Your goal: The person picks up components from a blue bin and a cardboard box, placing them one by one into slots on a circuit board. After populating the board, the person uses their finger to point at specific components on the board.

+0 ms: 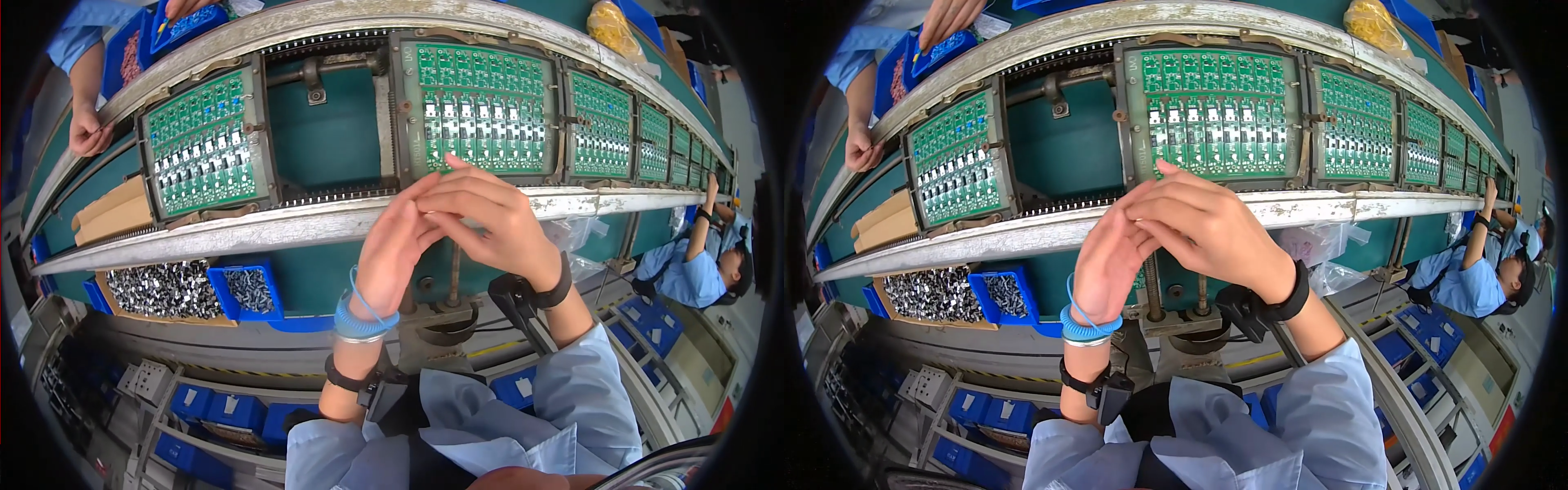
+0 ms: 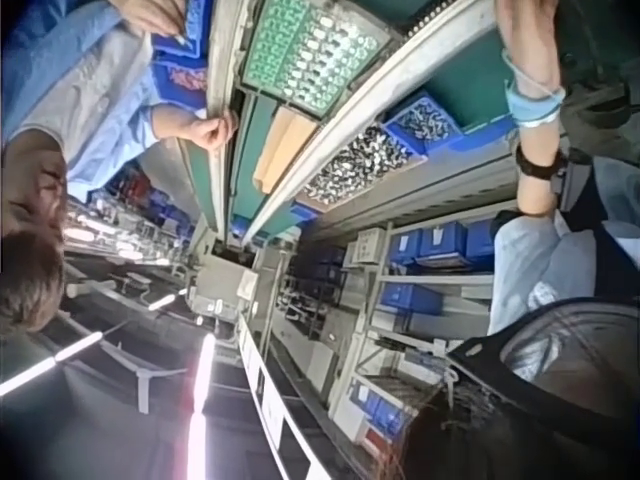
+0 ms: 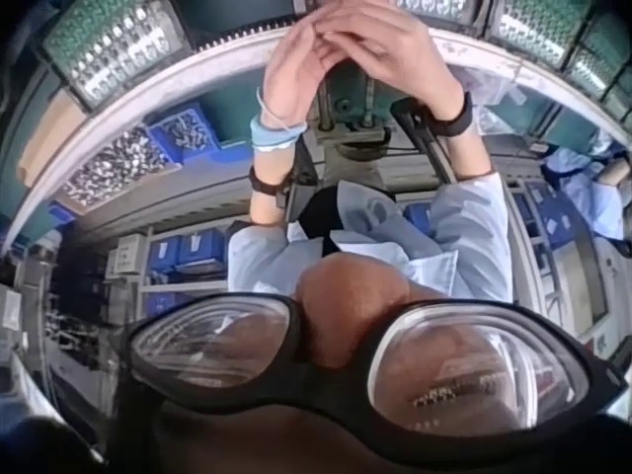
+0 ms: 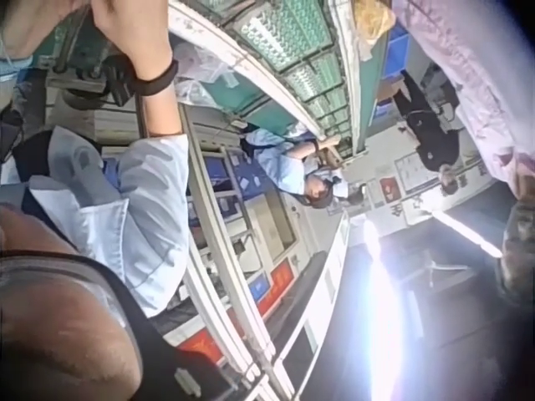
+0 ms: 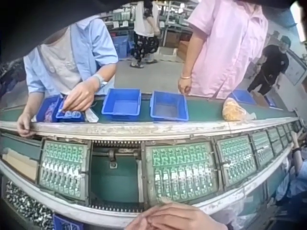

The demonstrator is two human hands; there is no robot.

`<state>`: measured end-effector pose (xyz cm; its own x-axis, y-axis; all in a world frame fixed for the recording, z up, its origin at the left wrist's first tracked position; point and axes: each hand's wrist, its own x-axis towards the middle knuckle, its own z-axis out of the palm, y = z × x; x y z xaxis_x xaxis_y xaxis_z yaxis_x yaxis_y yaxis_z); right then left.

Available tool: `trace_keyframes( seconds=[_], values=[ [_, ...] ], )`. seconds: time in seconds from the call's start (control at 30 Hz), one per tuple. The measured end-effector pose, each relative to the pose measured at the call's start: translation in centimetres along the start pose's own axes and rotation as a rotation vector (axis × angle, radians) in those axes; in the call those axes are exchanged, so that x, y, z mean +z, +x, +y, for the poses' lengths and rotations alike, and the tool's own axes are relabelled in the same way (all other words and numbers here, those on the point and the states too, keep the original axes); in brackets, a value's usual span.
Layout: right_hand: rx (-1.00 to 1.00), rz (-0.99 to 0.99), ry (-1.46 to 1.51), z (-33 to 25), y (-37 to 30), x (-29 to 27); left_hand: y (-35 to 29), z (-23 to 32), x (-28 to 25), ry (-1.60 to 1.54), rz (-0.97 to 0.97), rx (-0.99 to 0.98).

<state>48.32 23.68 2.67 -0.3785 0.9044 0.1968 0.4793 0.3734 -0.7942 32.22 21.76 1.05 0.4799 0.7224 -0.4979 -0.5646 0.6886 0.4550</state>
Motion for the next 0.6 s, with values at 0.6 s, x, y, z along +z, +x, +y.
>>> trace_keyframes(
  seconds=[0.6],
  values=[
    [0.08,0.043,-0.119,-11.3,-0.2,0.9,-7.1,1.1,-0.3,-0.109,0.048,0.208]
  ],
)
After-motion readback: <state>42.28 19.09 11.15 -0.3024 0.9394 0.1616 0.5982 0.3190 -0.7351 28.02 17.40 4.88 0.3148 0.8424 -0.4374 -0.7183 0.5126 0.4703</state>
